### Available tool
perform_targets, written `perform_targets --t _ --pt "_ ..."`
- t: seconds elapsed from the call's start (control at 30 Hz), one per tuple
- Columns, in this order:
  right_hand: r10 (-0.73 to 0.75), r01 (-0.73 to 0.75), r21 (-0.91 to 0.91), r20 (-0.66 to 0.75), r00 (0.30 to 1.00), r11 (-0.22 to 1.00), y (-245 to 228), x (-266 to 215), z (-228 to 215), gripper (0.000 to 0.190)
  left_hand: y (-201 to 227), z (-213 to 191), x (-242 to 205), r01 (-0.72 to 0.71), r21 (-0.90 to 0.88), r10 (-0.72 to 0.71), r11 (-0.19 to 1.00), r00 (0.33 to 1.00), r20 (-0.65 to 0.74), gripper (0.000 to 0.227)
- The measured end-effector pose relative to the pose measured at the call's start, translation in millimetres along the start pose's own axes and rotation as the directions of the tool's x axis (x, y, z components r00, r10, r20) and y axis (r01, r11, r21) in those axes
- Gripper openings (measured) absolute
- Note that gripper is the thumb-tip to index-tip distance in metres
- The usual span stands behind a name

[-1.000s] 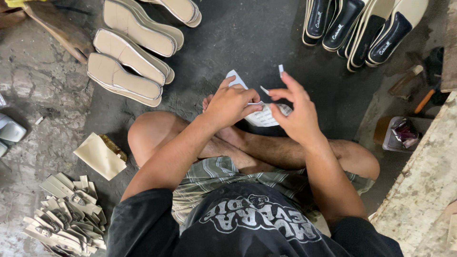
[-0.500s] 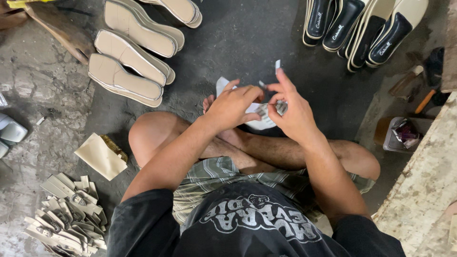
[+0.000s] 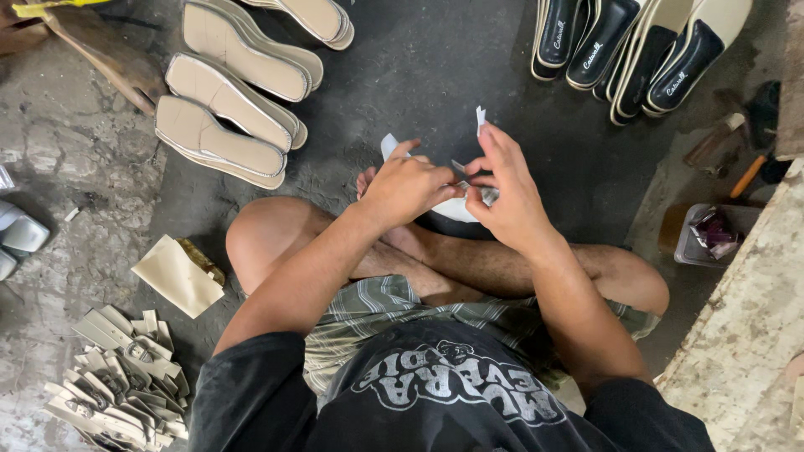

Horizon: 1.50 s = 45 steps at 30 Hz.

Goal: The person sits on the floor and applies small white labels to the bottom of shoe insoles. They pick up an insole, peel a label from a sheet, and stick it onto the insole before placing it in a completed stack.

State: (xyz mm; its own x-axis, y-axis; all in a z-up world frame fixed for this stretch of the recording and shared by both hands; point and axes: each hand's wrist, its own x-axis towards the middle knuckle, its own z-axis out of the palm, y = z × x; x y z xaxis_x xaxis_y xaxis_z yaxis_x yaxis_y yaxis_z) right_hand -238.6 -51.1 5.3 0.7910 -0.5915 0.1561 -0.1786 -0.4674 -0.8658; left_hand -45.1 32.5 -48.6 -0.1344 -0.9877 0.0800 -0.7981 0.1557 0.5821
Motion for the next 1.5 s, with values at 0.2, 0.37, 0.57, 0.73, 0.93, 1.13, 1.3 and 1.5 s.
perform_targets --t 0.2,0.37,0.57,0.73,0.93,1.13,1.3,1.5 --pt "-0.008 0.008 0.017 0.006 1.0 1.0 2 1 3 0.086 -1 3 -2 -0.059 0.016 0.06 0.998 0.997 -0.043 0.026" --pt "0.054 -0.054 0.056 -0.002 0.999 0.997 1 1 2 0.088 -1 2 0 -0.081 0.012 0.082 0.997 0.996 -0.029 0.031" --pt "0.111 -0.109 0.033 -0.039 0.993 0.993 3 -4 -2 0.09 13 1 -1 0.078 0.115 -0.107 0.99 0.956 0.274 0.053" --pt "0.092 -0.086 0.041 -0.182 0.979 0.995 32 -18 -21 0.084 -16 -27 -12 0.076 0.028 -0.07 0.997 0.982 -0.176 0.065" --pt "0.156 -0.163 0.013 -0.369 0.916 0.987 88 -54 -51 0.059 -196 -98 -96 0.718 -0.313 -0.777 0.622 0.515 -0.361 0.07" --pt "0.203 -0.182 0.088 -0.431 0.879 0.979 115 -55 -28 0.061 -283 -65 -168 0.938 -0.161 -0.904 0.308 0.236 -0.357 0.126" --pt "0.186 -0.186 0.034 -0.361 0.914 0.982 107 -48 -14 0.057 -274 -53 -159 0.931 -0.356 -0.992 -0.085 -0.112 -0.058 0.121" --pt "0.175 -0.182 0.012 -0.337 0.925 0.983 103 -36 -9 0.055 -270 -67 -153 0.96 -0.216 -0.969 -0.181 -0.211 -0.129 0.136"
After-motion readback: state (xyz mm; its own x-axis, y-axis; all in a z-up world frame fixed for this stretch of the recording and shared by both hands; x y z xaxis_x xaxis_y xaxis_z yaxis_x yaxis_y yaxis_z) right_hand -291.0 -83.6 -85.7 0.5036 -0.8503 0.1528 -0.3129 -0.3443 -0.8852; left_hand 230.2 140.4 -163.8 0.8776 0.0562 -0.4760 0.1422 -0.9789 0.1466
